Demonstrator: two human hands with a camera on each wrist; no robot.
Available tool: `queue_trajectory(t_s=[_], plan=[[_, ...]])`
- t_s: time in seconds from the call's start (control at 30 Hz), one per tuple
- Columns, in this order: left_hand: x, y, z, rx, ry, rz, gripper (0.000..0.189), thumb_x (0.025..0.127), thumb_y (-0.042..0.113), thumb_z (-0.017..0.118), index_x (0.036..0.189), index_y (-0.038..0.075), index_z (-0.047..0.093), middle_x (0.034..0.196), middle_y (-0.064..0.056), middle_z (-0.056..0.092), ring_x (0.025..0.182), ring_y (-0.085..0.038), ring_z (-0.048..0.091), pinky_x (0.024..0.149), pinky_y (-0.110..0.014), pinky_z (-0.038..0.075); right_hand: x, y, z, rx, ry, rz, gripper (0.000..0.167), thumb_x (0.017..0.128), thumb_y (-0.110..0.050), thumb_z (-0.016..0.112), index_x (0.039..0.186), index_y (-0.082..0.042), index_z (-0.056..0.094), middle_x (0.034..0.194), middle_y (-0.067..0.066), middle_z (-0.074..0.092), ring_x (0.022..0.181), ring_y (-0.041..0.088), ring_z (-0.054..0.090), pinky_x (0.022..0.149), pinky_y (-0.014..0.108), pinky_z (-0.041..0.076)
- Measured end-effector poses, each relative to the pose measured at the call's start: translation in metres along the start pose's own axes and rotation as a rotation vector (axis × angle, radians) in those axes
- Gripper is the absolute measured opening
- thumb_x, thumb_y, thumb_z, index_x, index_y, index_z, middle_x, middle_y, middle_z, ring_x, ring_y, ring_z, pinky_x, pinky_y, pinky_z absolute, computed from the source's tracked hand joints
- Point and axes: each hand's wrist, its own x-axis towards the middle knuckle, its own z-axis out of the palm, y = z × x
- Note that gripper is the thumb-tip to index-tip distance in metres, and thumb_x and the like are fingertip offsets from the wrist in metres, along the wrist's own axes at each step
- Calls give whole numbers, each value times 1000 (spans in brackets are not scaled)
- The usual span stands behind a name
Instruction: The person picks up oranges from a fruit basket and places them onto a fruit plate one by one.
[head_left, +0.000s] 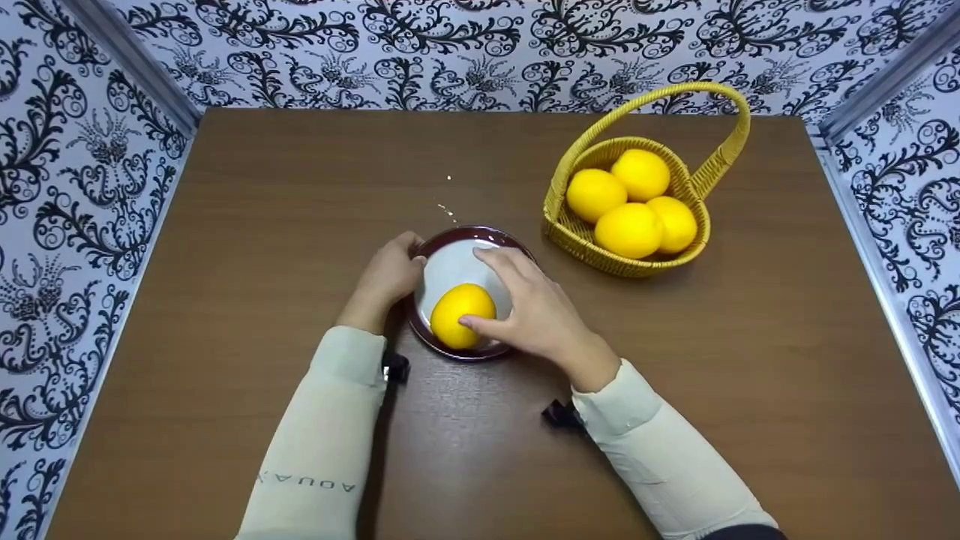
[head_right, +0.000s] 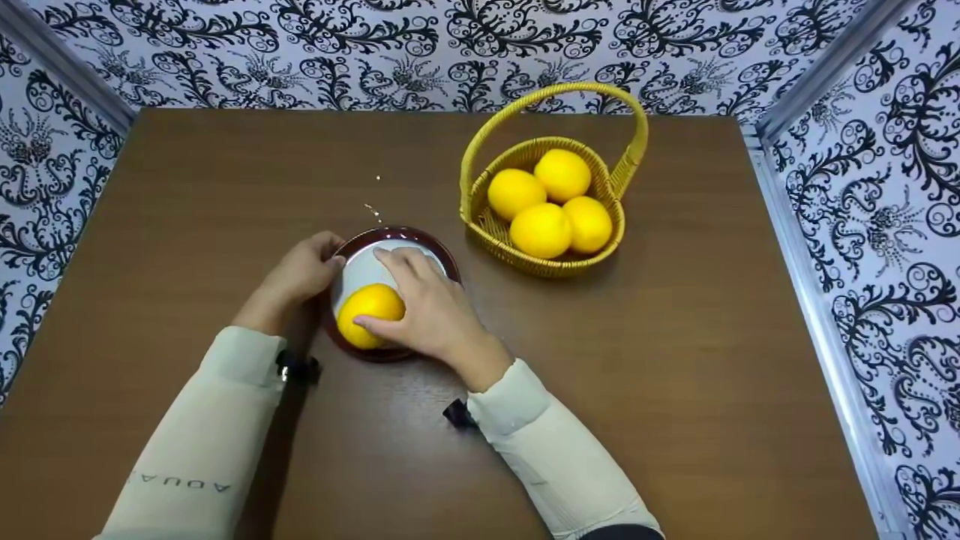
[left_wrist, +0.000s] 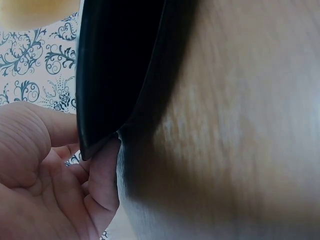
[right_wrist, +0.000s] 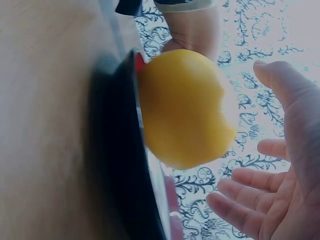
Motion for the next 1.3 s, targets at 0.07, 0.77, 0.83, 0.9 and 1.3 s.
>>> queue_trajectory(t_s=[0.07,0.77,0.83,0.9,1.3], plan=[[0,0,0,-8,-2,-5,22,105,18,51,124,10,59,124,-17,64,113,-36,56,106,-48,46,0,-1,-4,5,8,6,83,85,-59,78,154,-24,48,153,1,50,139,26,52,108,54,49],[1,0,-1,9,-1,1,24,105,18,50,126,9,59,128,-18,64,117,-36,56,109,-50,44,-3,5,-43,70,94,42,89,85,-56,79,158,-21,43,156,6,47,130,26,56,114,47,46],[1,0,-1,16,2,4,25,105,18,50,126,9,59,128,-18,65,116,-36,57,109,-50,44,-4,7,-47,82,111,48,89,85,-55,80,158,-21,43,155,6,48,125,26,59,111,47,48],[1,0,0,24,4,2,25,105,18,50,127,9,59,128,-18,65,115,-36,57,107,-50,45,-4,9,-50,102,131,46,88,85,-52,82,158,-20,44,154,7,49,122,26,61,108,45,50],[0,0,0,18,0,6,25,106,18,50,127,8,59,126,-18,65,114,-35,57,106,-49,45,-5,26,-70,217,225,69,87,86,-42,84,157,-14,43,151,8,49,133,25,53,106,44,53]])
